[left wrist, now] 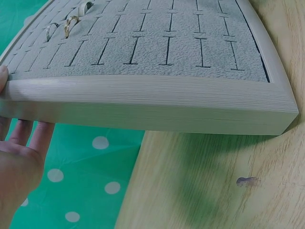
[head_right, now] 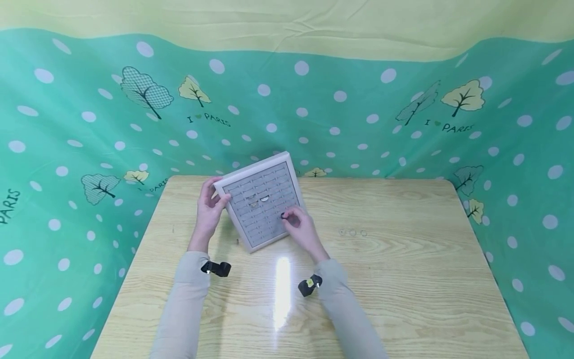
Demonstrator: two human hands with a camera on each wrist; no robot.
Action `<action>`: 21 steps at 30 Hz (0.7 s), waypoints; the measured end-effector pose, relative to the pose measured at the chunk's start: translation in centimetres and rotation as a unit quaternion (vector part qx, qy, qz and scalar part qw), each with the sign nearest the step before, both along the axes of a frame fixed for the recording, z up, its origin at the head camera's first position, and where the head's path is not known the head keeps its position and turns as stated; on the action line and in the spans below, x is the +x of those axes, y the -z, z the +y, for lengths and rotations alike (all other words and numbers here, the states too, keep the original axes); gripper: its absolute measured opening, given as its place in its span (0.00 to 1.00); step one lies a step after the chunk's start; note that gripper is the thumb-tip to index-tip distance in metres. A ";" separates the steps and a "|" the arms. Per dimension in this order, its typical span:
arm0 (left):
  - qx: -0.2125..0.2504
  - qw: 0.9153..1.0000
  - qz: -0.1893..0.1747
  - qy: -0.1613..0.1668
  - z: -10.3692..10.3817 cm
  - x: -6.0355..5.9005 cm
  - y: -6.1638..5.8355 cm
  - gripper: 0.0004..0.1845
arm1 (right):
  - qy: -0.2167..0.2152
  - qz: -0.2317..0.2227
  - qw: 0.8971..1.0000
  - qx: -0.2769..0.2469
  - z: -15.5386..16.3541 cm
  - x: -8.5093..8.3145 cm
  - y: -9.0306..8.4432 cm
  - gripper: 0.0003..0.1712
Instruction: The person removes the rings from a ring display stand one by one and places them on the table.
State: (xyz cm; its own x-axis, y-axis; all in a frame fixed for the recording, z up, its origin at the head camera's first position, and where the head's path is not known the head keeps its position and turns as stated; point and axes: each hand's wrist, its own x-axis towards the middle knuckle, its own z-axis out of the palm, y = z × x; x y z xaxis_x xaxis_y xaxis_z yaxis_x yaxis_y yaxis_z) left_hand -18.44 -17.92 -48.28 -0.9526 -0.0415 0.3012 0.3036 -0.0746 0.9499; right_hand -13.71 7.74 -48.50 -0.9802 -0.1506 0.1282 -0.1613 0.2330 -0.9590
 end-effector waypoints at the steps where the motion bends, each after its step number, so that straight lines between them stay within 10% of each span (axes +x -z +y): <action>1: 0.000 1.000 0.000 0.000 0.0 0.0 0.0 0.27 | 0.002 -0.002 1.000 0.002 0.2 0.0 0.1 0.05; 21: -0.005 1.000 0.005 0.005 -0.1 -0.1 0.1 0.27 | 0.034 -0.025 0.999 0.010 3.4 0.6 1.5 0.07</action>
State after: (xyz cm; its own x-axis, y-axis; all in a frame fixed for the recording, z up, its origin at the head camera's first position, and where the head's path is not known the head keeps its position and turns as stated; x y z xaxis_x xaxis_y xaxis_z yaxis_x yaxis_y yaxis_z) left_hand -18.50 -17.99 -48.36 -0.9500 -0.0295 0.3108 0.3121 -0.0680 0.9476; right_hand -13.12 11.17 -50.04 -0.9934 -0.0854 0.0760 -0.0959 0.2611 -0.9605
